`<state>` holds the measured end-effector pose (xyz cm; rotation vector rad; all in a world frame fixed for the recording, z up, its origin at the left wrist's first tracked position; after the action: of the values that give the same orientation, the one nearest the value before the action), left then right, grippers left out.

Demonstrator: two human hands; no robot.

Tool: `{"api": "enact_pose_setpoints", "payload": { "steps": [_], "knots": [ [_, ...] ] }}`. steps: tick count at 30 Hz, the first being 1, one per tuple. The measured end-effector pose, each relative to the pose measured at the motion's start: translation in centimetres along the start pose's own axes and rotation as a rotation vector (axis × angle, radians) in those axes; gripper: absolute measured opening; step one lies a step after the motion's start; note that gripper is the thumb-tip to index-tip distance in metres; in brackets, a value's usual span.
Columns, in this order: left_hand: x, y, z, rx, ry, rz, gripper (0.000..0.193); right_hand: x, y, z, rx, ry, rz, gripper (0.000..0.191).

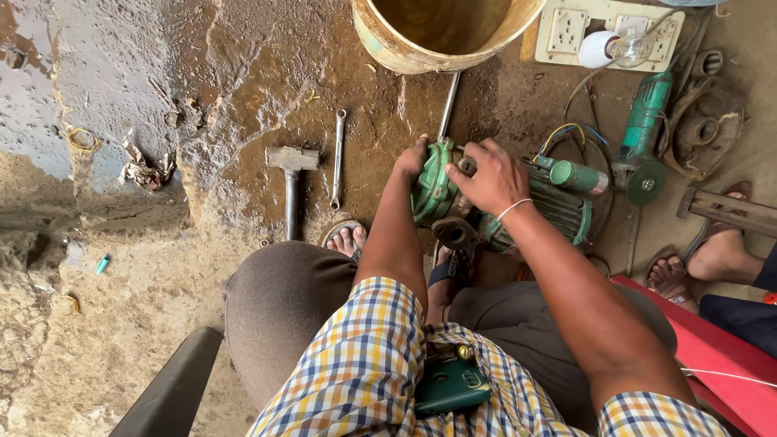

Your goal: The person sits on the ground and grinds a circular metal pump cover with an angle grinder. They then place the cover on a green water pump, align it, and tighten it using a wrench, before picking up a phone.

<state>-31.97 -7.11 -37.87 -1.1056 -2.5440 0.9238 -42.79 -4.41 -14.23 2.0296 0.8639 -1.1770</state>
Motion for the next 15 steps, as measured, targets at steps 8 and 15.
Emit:
{"api": "enact_pose_setpoints", "payload": {
  "steps": [8, 15],
  "knots": [
    [3.5, -1.6, -3.2, -0.115, 0.242, -0.650, 0.059, -1.7, -1.4, -1.6, 0.005, -0.044, 0.110, 0.042],
    [4.3, -1.1, -4.0, -0.109, 0.254, -0.707, 0.058, -1.4, -2.0, -2.0, 0.034, -0.042, 0.129, 0.042]
  ]
}}
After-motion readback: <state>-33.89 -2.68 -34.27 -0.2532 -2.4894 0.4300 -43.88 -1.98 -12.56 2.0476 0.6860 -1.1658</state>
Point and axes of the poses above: each hand's wrist, its own z-axis towards the middle knuckle, its own x-axis out of the palm, y = z × x, the point moved 10 cm from there along z, towards the middle knuckle, and after that the axes turned 11 degrees about x, right-handed, at the moved point
